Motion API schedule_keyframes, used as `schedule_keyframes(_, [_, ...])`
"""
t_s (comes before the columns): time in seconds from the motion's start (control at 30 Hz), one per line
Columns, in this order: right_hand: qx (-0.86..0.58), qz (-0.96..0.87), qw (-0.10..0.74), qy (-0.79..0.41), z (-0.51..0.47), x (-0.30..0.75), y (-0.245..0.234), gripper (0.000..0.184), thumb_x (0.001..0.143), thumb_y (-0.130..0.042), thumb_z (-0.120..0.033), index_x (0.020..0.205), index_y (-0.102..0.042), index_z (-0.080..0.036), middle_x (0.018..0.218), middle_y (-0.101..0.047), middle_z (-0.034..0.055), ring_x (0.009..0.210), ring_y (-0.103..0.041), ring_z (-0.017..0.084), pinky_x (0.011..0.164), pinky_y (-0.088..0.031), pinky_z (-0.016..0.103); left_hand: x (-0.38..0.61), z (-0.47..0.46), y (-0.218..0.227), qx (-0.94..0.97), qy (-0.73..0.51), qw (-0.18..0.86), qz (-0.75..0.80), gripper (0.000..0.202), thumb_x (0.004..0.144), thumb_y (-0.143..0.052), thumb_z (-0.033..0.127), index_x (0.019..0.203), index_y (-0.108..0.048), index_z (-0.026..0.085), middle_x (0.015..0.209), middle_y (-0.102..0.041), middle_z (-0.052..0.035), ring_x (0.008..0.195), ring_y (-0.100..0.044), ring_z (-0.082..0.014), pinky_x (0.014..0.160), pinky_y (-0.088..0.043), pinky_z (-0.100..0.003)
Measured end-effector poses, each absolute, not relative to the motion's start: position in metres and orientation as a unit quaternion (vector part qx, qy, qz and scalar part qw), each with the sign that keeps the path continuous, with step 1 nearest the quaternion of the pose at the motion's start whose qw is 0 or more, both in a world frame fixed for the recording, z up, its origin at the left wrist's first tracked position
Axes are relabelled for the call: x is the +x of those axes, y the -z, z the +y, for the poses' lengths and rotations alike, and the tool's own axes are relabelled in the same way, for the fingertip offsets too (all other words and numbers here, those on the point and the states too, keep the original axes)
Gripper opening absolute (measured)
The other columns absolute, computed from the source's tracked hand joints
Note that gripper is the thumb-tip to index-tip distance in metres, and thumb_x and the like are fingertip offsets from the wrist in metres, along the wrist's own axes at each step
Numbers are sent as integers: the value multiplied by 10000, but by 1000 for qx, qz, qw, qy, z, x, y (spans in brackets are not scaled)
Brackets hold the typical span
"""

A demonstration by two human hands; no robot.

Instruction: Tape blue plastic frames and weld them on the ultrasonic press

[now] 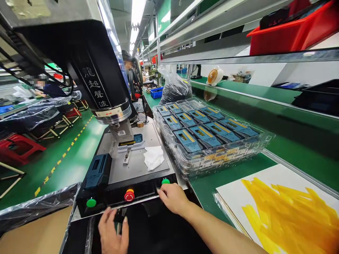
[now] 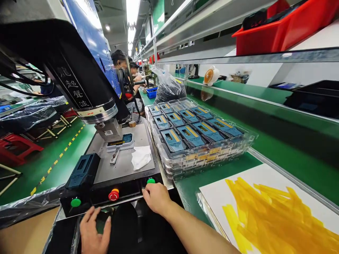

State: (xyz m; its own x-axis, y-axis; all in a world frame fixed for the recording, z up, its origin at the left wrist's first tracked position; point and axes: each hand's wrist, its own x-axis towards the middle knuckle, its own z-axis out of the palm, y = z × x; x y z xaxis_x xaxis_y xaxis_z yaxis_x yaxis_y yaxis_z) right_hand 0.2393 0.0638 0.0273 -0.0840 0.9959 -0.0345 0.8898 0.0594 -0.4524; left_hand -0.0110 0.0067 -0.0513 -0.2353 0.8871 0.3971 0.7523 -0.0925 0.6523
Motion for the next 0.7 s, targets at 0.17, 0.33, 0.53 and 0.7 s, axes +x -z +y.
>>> schedule_keyframes(0.17, [-631, -732, 171, -191, 64, 239, -22, 338, 905, -442, -338, 640, -619, -224, 654, -649, 15, 625, -589, 164, 564, -256, 280, -2, -6, 99, 587, -362, 385, 613, 371, 766, -622, 413, 1084, -624, 222, 1220, -562, -146, 1220, -454, -352, 1108, -283, -491])
schedule_keyframes(0.33, [-598, -750, 199, -204, 69, 242, -9, 434, 934, -336, -420, 586, -507, -223, 590, -583, 20, 561, -533, 173, 555, -239, 295, -6, -15, 134, 652, -292, 366, 596, 317, 761, -601, 264, 1060, -687, 207, 1294, -531, -155, 1253, -407, -367, 1118, -206, -511])
schedule_keyframes(0.53, [-581, -748, 207, -246, 76, 243, 3, 458, 913, -333, -555, 607, -479, -247, 559, -522, 3, 547, -501, 188, 550, -298, 286, -2, -13, 127, 685, -236, 327, 607, 387, 720, -578, 177, 1095, -668, 207, 1333, -504, -135, 1268, -382, -353, 1112, -179, -512])
schedule_keyframes(0.7, [-584, -746, 216, -237, 75, 242, -2, 479, 898, -323, -586, 584, -462, -251, 547, -509, 8, 527, -499, 193, 544, -342, 290, -3, -11, 122, 695, -226, 322, 602, 373, 733, -580, 203, 1096, -667, 200, 1321, -512, -142, 1270, -379, -351, 1105, -197, -512])
